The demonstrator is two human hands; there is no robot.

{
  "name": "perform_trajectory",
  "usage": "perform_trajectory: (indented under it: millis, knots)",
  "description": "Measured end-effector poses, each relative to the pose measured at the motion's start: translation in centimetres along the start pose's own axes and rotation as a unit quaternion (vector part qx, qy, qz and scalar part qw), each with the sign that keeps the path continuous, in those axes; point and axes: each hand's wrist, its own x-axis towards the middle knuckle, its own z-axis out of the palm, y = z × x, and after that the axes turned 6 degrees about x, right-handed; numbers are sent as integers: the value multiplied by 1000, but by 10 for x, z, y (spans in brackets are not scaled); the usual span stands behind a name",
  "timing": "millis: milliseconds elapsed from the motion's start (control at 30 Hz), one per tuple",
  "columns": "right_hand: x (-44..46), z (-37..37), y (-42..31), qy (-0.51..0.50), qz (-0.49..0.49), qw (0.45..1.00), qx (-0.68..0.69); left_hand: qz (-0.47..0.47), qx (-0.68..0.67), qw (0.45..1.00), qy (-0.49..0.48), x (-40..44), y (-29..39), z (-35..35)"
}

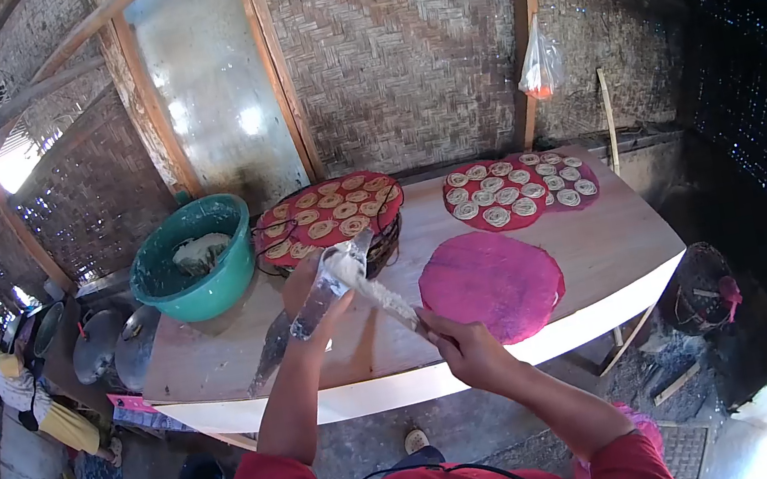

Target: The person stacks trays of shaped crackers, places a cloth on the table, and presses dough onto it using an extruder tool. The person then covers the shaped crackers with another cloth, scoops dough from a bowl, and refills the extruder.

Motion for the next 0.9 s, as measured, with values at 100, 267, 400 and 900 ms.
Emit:
perform_trajectory:
  millis: [100,267,400,900]
  knots:
    - [5,-39,-9,-120,226,965,58,71,166,983,35,1,-27,3]
    - [29,-73,-39,-80,-24,918,-388,209,260,942,35,4,26,-7]
    - [29,-46,-58,-103,-150,826,-534,215,218,950,-61,-1,23,5]
    - [105,2,17,113,-175,963,-169,67,41,997,11,26,14,17]
